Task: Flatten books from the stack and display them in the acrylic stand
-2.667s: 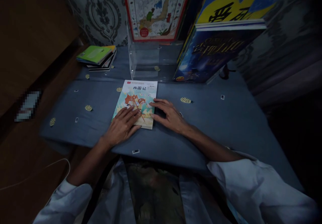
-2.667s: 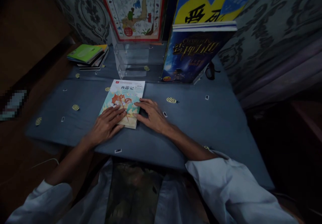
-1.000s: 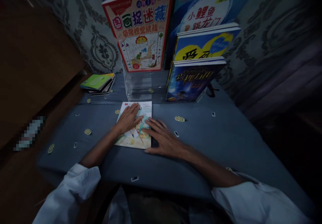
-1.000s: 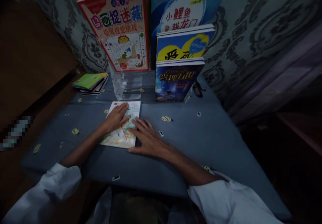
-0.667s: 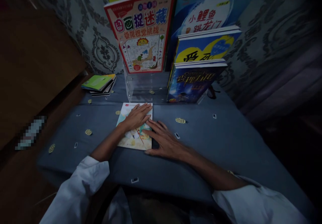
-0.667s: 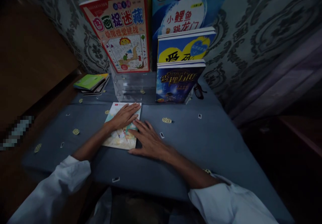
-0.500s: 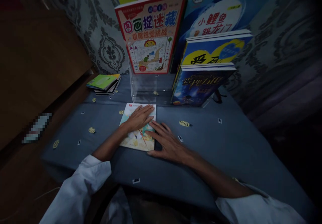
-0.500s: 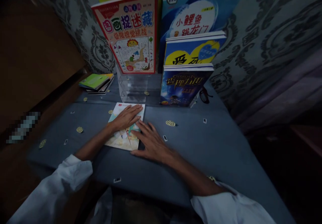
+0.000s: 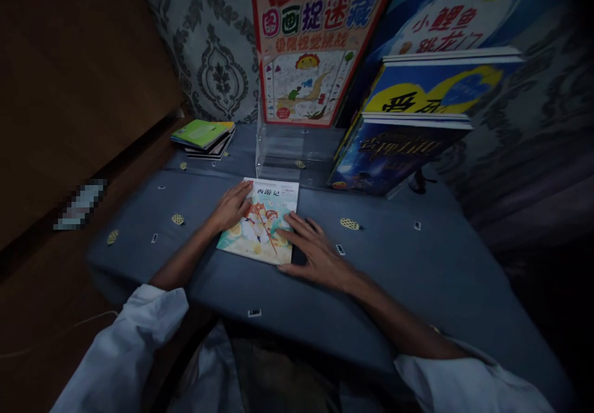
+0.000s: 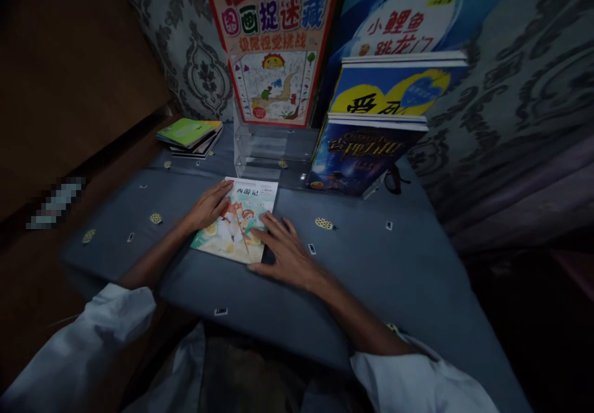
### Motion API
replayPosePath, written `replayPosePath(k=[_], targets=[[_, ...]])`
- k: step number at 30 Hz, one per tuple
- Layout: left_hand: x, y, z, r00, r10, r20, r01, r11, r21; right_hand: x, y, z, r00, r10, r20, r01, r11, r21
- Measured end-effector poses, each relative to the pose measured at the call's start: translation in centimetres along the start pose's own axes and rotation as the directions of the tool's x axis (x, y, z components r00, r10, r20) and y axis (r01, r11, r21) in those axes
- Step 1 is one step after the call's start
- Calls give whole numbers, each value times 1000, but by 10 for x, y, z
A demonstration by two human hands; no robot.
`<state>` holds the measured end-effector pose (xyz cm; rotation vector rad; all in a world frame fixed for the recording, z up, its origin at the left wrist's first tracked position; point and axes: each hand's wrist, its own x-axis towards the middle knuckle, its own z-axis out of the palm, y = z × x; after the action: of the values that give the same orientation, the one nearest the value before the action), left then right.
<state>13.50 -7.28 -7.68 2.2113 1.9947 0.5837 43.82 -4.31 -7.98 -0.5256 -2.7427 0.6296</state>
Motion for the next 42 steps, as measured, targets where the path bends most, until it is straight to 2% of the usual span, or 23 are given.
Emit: replayPosePath(k=[3,7,11,14,18,24,28,34,38,42], targets=[[0,0,4,1000,-17,-20,17,1000,0,7,6,-5,999,14,32,-16,998,55],[2,-2,8,999,-23,-34,22,1000,-6,33,24,-8,995,90,33,-91,995,37],[2,-3,8,999,-33,-43,32,999,-13,63,45,-7,982,185,-41,-185,983,-2],[2,-2,7,999,-41,-33,41,999,-9,72,51,-6,974,210,-83,-212,977,-18],[2,-2,8,998,-60,-21,59,998,-20,63,40,-4,978,201,-62,-204,977,-54],[2,-4,12,998,-57,-27,56,998,-27,25,1,4,992,125,30,-122,990,-70],[1,-1,11,997,-75,-33,74,997,-21,8,-15,8,996,83,40,-80,995,-66],[-2,8,9,976,-193,-95,191,981,-30,6,-14,9,995,97,28,-96,995,-35],[-3,13,8,949,-280,-144,251,949,-190,7,-12,10,996,89,13,-89,996,-4],[1,12,5,924,-355,-141,298,901,-316,7,-10,11,997,80,10,-80,997,-12]])
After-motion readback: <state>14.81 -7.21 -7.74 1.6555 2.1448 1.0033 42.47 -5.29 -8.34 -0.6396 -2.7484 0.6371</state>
